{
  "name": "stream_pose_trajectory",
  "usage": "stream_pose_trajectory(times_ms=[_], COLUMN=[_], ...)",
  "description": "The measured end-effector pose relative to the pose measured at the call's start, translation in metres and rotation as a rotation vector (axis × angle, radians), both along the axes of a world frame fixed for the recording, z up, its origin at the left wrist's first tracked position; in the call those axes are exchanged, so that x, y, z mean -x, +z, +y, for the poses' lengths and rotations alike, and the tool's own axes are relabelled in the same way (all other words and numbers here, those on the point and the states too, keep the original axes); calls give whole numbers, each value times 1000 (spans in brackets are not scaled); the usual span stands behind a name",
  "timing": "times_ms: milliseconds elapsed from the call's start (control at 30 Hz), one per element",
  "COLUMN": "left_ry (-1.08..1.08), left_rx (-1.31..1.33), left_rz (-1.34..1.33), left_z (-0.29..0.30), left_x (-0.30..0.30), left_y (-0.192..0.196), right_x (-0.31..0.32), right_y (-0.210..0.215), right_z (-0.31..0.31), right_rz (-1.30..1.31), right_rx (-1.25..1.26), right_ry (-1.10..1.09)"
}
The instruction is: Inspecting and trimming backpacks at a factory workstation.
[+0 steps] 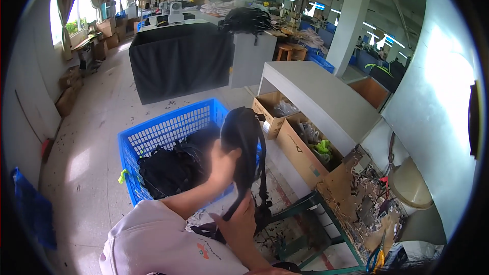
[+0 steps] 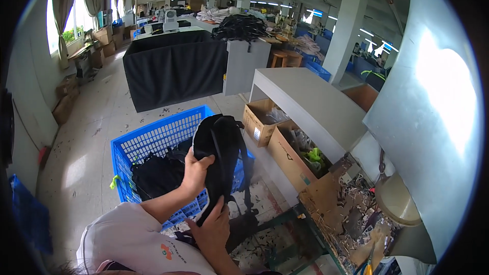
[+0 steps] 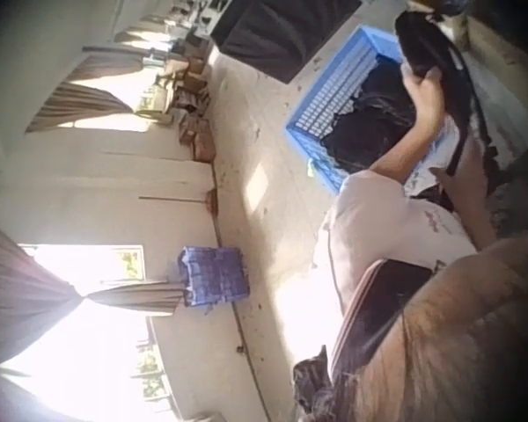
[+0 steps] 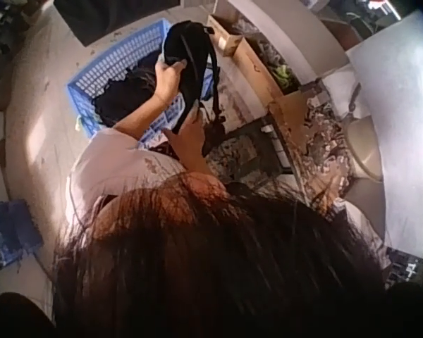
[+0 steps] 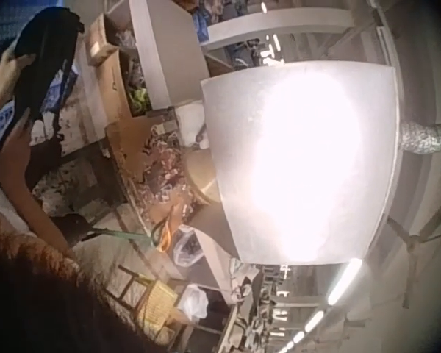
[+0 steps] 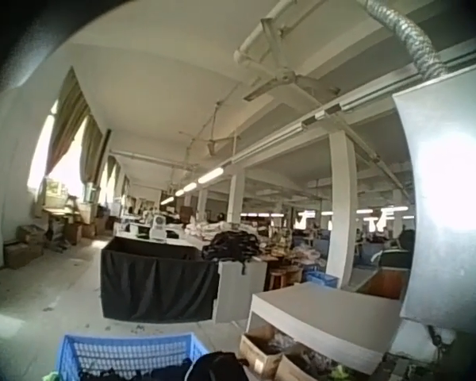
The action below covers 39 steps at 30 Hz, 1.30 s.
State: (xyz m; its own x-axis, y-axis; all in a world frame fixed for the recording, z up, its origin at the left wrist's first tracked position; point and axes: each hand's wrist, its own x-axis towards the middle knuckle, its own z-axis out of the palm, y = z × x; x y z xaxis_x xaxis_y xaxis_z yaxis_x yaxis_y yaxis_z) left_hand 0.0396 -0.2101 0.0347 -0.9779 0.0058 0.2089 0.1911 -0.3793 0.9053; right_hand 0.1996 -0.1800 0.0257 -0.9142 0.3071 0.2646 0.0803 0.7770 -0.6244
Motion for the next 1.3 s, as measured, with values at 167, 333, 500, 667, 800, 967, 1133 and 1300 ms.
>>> stream_pose_trajectory(times_ms=[167, 333, 500, 667, 800, 967, 1133, 1300], left_ry=[-259, -37, -1156, -1178, -1186, -1166, -1175, -1155], left_rx=[-50, 532, 419, 431, 613, 681, 673, 711], left_rz=[132, 853, 145, 221, 356, 450, 432, 424], left_z=[39, 37, 106, 173, 216, 254, 279, 293], left_x=[-32, 53, 84, 28, 4, -4, -1, -5], left_y=[19, 65, 23, 37, 49, 50, 41, 40], right_x=[-7, -79, -127, -166, -186, -197, -199, -202], right_y=[-27, 14, 30, 14, 16, 14, 11, 11], right_z=[52, 142, 175, 196, 206, 235, 252, 257], right_rz=[92, 234, 239, 328, 391, 337, 322, 310], right_rx=[130, 377, 865, 738, 877, 739, 767, 770], right_ry=[-197, 30, -112, -459, -586, -667, -703, -711])
